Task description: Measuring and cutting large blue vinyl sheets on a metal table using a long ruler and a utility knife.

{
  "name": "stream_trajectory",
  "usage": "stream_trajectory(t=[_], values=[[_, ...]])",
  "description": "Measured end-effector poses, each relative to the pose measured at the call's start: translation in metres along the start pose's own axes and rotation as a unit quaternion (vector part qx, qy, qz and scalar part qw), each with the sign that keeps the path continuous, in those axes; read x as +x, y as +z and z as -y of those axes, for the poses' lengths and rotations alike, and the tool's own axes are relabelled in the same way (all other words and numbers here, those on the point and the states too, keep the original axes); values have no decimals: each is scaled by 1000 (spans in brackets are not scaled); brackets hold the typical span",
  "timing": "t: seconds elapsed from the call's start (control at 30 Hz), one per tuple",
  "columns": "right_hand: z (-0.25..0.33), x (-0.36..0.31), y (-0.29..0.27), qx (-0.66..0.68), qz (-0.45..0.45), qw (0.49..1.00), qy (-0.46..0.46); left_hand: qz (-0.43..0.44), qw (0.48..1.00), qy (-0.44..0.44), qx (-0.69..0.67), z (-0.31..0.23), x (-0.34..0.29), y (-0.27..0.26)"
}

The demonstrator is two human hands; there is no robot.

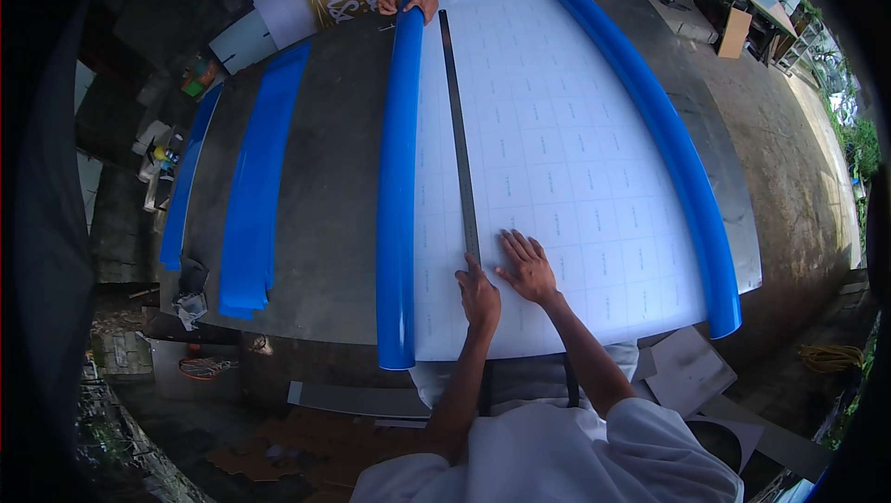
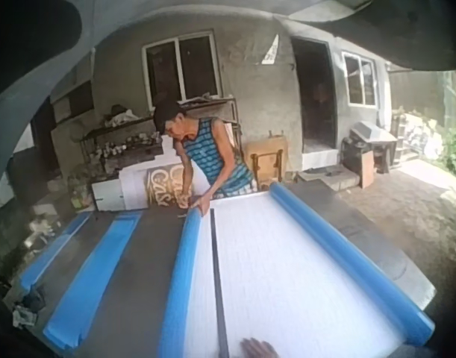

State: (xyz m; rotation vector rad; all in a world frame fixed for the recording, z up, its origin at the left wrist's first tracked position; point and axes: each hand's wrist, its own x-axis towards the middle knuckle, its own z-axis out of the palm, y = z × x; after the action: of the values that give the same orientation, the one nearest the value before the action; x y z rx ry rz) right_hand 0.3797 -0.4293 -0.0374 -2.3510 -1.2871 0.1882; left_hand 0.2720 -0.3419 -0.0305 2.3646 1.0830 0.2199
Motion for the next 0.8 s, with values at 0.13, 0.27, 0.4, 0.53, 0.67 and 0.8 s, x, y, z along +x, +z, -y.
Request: stream_trajectory(t=[0.13,0.27,0.4,0.53,0.67,0.8], values=[[2,1,-1,-13,20,1000,-5,-11,1000,-1,-18,-8,28,-1],[-3,-1,-1,-35,30,999,-13,-18,999,23,16,-8,51,4],[8,2,-2,-36,47,998,-11,-26,998,33,56,21,69,10],[2,1,-1,-45,52,998,-11,-18,997,30,66,10,67,5],[-1,-2,-2,-57,58,997,-15,6,999,8,45,-6,62,-5],[6,0,1,-81,73,993,-46,-15,999,7,41,-1,63,-7]])
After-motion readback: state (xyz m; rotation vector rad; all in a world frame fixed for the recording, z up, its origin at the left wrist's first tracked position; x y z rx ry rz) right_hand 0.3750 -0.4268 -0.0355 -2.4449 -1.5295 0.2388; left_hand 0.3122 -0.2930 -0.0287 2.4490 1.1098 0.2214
